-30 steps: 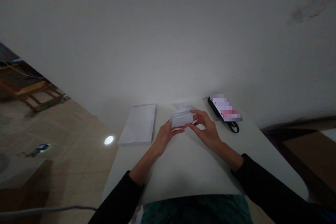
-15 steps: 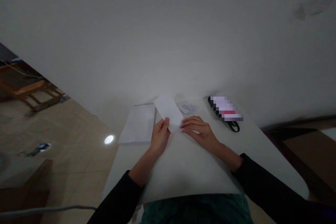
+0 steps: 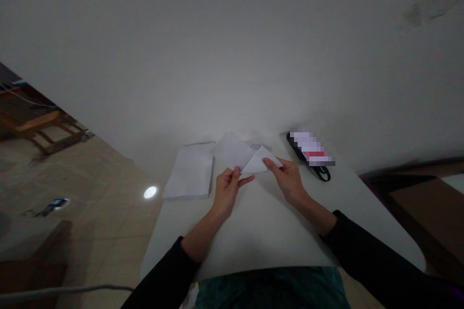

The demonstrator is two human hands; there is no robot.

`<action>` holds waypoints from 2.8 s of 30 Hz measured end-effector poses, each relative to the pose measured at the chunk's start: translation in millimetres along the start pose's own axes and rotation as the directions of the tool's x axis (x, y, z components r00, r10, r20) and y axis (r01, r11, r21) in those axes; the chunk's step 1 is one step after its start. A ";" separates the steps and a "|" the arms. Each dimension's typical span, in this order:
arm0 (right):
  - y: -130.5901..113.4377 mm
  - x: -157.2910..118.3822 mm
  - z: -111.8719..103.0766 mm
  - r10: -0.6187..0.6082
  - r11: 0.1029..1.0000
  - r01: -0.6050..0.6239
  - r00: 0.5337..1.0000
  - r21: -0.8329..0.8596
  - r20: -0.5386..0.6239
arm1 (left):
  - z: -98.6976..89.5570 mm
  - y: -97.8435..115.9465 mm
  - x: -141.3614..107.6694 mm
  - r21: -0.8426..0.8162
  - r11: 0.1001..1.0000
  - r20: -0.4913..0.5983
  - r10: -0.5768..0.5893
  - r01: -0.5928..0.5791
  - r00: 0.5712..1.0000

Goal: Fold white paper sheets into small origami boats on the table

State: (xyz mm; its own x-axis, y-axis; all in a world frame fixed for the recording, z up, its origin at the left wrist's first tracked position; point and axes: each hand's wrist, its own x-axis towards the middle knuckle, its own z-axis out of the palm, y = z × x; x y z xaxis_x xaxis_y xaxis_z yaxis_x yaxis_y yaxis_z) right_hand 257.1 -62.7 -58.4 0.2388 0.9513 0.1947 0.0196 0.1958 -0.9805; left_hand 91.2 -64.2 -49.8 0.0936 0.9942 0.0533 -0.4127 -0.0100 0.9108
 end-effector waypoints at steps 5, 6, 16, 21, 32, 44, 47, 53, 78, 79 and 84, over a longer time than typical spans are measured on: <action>-7.1 -1.4 -0.1 -0.014 1.000 0.014 1.000 -0.014 0.017 | -1.9 -7.4 -0.1 0.121 0.993 -0.019 -0.012 0.015 1.000; -7.4 -1.2 -0.1 -0.013 1.000 0.013 1.000 -0.005 0.013 | -1.9 -8.1 -0.6 0.146 0.989 -0.024 -0.017 0.021 1.000; 1.6 -1.5 1.5 0.040 0.999 -0.041 0.995 -0.011 -0.087 | 3.5 -19.4 -5.4 0.152 0.986 -0.130 -0.047 0.067 0.990; 1.6 -0.7 1.5 0.065 0.998 -0.063 0.993 0.019 -0.098 | 4.4 -18.5 -7.2 0.179 0.984 -0.128 0.010 0.013 0.992; -3.9 4.6 -3.3 0.042 0.999 -0.042 0.999 0.033 0.000 | 1.1 -4.7 -8.3 0.400 0.912 0.108 0.058 -0.096 0.992; -5.2 5.5 -5.4 -0.392 0.914 0.402 0.834 0.060 0.387 | -19.1 -3.4 15.0 0.162 0.987 -0.230 0.025 0.013 0.973; -3.7 6.5 -6.8 -0.375 0.922 0.384 0.851 0.049 0.367 | -21.2 -0.9 16.4 0.230 0.973 -0.175 0.052 -0.010 0.983; -11.5 4.5 -4.4 -0.217 0.975 0.217 0.910 0.041 0.353 | -12.5 13.0 12.1 0.021 0.999 0.018 0.042 -0.042 0.999; -10.0 18.4 -13.2 0.028 0.984 -0.102 0.900 0.148 0.435 | -46.1 78.9 17.8 0.597 0.476 0.745 -0.031 -0.646 0.667; -11.2 19.5 -15.0 0.026 0.985 -0.100 0.893 0.142 0.450 | -44.9 81.8 15.9 0.596 0.450 0.750 -0.016 -0.666 0.661; -13.5 22.3 -20.6 0.022 0.991 -0.080 0.897 0.112 0.442 | -36.8 83.5 13.5 0.549 0.632 0.717 -0.022 -0.546 0.696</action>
State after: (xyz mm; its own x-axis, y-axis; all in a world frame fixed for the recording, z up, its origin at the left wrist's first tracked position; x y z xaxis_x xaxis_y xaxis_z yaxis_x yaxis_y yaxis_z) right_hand 282.1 -49.0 -41.4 -0.2144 0.9627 0.1650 -0.1080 0.1446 -0.9836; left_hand 24.7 -47.7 11.8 0.7243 0.6155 0.3108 0.1857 -0.6082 0.7718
